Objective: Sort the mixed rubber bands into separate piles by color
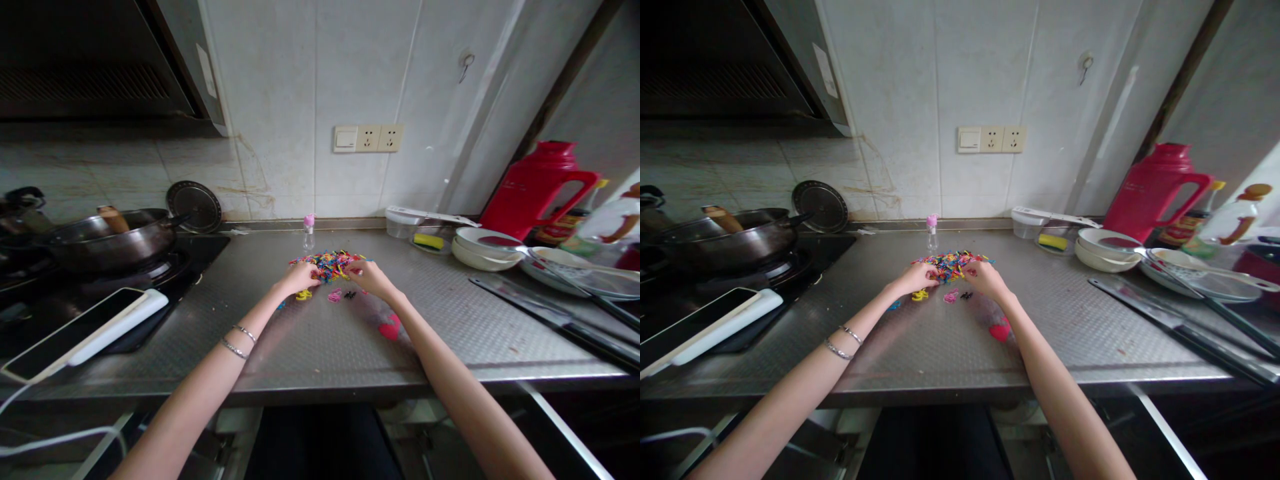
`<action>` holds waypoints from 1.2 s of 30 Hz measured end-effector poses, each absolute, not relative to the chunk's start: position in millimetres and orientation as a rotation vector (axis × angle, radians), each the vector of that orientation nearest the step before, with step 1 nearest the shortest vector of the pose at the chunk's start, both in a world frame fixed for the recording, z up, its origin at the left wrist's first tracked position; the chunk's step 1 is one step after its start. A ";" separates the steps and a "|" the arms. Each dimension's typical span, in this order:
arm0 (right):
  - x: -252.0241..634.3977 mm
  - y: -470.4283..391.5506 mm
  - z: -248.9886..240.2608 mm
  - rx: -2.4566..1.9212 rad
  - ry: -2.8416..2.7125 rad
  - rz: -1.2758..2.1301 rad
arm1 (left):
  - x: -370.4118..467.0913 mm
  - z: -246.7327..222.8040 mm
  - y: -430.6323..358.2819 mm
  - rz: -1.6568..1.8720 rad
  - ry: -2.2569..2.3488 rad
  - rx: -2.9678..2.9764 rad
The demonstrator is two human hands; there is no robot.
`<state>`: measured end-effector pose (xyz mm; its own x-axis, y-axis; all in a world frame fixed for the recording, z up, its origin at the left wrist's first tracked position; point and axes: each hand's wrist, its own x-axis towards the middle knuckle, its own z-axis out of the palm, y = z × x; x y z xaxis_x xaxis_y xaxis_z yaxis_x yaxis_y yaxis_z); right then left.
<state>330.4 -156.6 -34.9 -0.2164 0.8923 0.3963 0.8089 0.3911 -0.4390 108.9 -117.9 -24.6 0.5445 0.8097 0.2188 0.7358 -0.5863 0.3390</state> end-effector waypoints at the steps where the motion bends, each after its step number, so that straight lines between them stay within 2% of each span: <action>1: 330.2 -157.0 -34.9 -1.450 -2.054 0.183 | 109.6 -24.4 -119.2 0.518 1.322 2.573; 6: 329.4 -158.7 -32.8 -1.455 -2.049 0.197 | 112.1 -22.7 -123.1 0.507 1.365 2.607; 14: 329.8 -157.4 -34.8 -1.481 -2.059 0.169 | 116.8 -26.6 -123.3 0.421 1.139 2.850; 32: 315.8 -158.7 -44.0 -1.488 -2.195 0.116 | 120.2 -30.4 -127.7 0.302 1.216 3.004; 36: 310.7 -158.7 -46.7 -1.419 -2.253 0.066 | 120.0 -25.6 -128.7 0.375 1.172 3.003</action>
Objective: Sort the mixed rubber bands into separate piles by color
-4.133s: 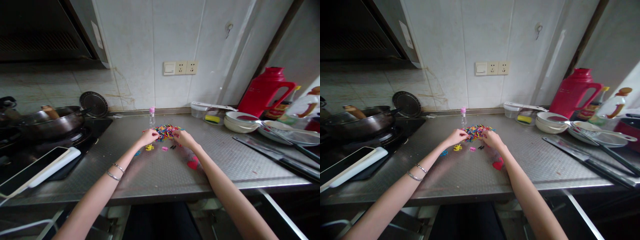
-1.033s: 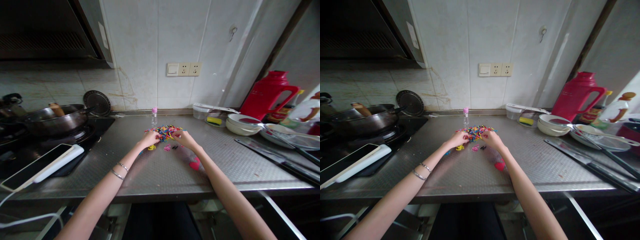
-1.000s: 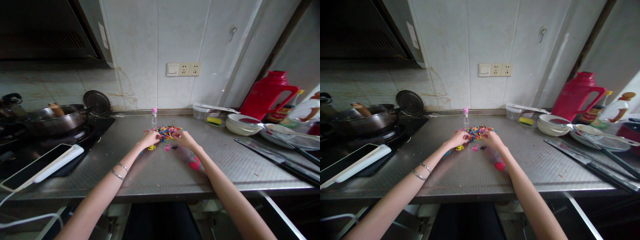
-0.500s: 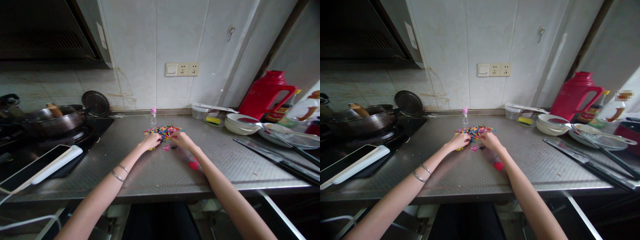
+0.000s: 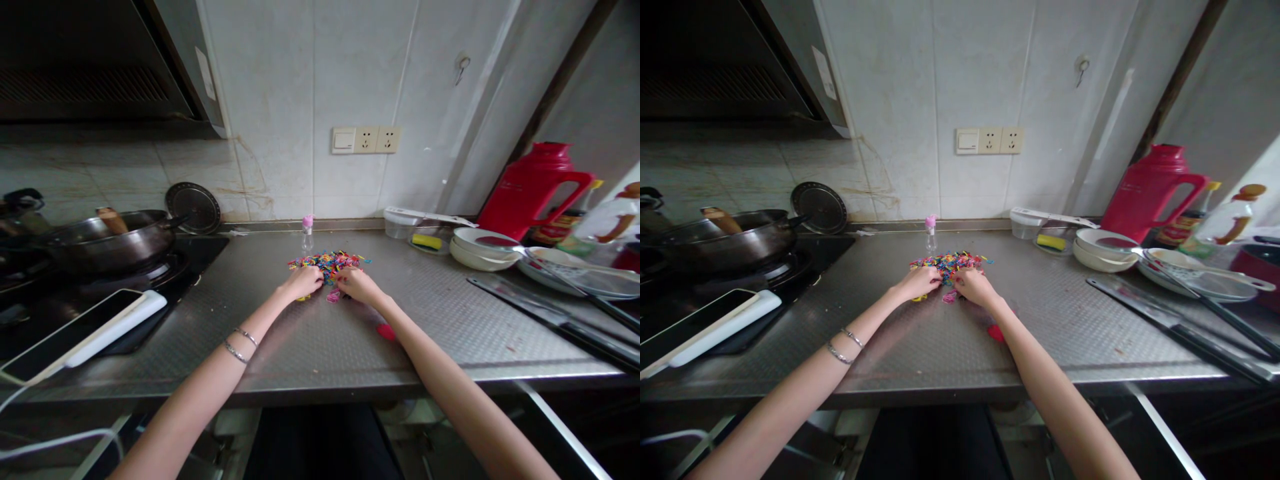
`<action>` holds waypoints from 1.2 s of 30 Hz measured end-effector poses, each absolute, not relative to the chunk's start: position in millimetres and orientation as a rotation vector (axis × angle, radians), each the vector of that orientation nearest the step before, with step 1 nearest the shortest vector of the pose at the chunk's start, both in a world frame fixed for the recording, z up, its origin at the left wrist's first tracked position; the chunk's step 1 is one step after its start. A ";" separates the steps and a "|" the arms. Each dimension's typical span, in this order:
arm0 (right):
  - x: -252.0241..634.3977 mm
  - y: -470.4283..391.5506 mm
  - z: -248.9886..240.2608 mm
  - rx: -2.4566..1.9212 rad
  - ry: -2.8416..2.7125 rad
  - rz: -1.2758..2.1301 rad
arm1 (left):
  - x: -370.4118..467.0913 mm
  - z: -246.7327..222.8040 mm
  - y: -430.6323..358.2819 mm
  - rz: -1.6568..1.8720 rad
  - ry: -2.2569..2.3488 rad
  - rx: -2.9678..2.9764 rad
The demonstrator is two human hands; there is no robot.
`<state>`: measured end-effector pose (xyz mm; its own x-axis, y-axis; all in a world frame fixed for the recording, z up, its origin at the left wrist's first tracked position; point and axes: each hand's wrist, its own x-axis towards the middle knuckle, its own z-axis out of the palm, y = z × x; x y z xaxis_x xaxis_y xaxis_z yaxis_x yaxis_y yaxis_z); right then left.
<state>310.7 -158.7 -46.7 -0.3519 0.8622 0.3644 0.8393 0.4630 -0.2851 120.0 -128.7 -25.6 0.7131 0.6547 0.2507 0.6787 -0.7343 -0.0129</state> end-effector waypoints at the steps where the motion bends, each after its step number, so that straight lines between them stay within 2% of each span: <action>1: 310.1 -159.0 -47.0 -1.409 -2.265 0.065 | 119.8 -23.2 -128.8 -0.394 -1.089 -2.826; 8: 308.7 -158.2 -46.2 -1.388 -2.310 0.076 | 116.6 3.5 -131.4 -0.724 -1.027 -2.989; 12: 309.0 -155.3 -47.8 -1.424 -2.290 0.096 | 106.2 19.2 -136.8 -0.786 -1.044 -3.077; 18: 307.2 -157.5 -47.7 -1.437 -2.272 0.063 | 60.0 31.6 -134.8 -0.510 -1.361 -3.217; 26: 303.9 -161.0 -44.1 -1.481 -2.281 0.037 | 8.0 9.5 -127.7 -0.166 -1.620 -3.220; 31: 301.7 -164.6 -40.7 -1.491 -2.233 -0.001 | -3.6 4.6 -129.9 -0.139 -1.686 -3.217; 36: 294.6 -166.1 -26.0 -1.291 -2.305 0.013 | -17.9 11.1 -124.7 -0.248 -1.712 -3.180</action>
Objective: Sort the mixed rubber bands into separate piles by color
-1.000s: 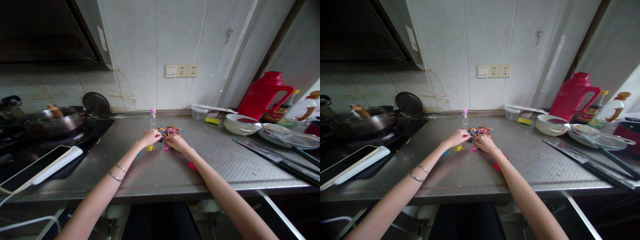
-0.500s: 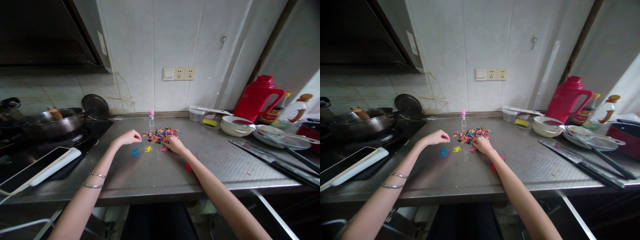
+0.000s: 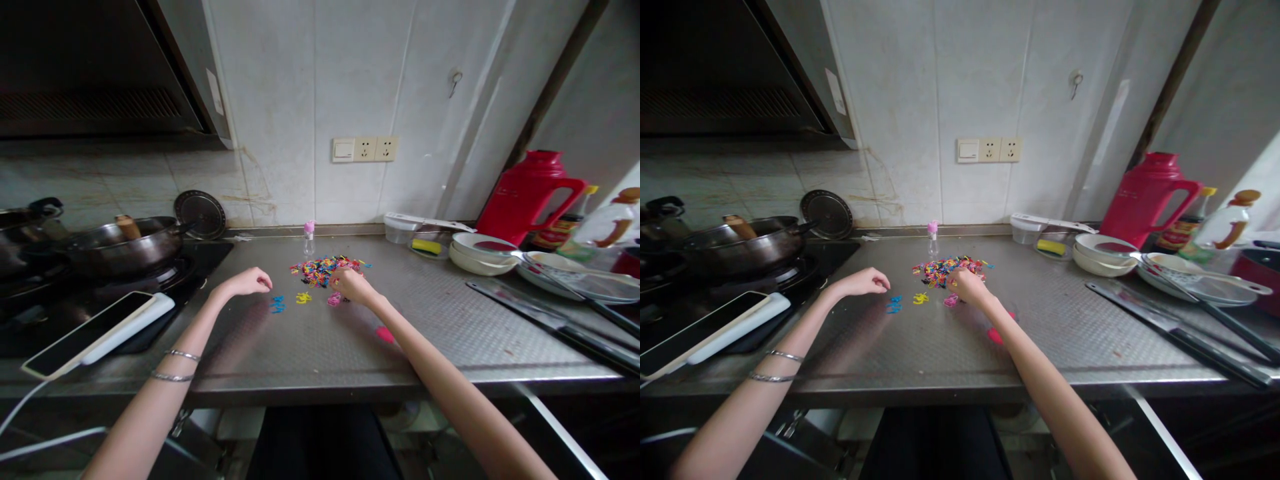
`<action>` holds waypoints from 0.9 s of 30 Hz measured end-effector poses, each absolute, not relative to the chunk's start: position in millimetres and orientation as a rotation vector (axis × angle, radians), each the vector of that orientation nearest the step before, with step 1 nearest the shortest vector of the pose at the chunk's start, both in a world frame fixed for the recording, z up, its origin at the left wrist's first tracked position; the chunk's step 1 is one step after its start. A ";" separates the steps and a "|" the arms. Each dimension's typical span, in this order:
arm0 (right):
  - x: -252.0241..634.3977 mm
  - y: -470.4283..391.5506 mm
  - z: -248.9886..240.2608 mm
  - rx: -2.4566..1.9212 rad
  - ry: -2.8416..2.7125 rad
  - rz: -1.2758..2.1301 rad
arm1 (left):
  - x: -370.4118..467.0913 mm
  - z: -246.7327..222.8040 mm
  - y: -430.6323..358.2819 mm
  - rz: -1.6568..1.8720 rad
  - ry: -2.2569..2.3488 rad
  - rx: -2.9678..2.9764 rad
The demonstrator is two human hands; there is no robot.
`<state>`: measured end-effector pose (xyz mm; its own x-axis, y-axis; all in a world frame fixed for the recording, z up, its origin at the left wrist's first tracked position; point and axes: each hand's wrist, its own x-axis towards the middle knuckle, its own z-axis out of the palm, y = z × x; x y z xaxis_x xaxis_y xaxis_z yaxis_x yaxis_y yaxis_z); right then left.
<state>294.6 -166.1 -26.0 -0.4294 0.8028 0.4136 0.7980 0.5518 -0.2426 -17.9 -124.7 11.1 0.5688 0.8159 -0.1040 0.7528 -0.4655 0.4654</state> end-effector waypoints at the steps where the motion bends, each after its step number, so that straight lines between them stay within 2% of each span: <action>1: 291.2 -166.8 -21.9 -1.245 -2.337 0.021 | -20.2 11.8 -123.2 0.193 1.261 2.339; 7: 247.4 -175.4 -3.9 -1.085 -2.474 0.069 | -23.0 6.0 -116.1 0.251 1.270 2.330; 16: 184.3 -179.3 -9.7 -0.934 -2.610 -0.011 | -15.6 -6.1 -113.8 0.232 1.224 2.353; 21: 202.2 -169.5 -9.6 -0.971 -2.595 0.030 | -12.4 -9.2 -111.6 0.274 1.247 2.365; 27: 267.6 -151.0 -0.6 -1.188 -2.403 0.119 | 10.4 -13.1 -102.5 0.314 1.264 2.379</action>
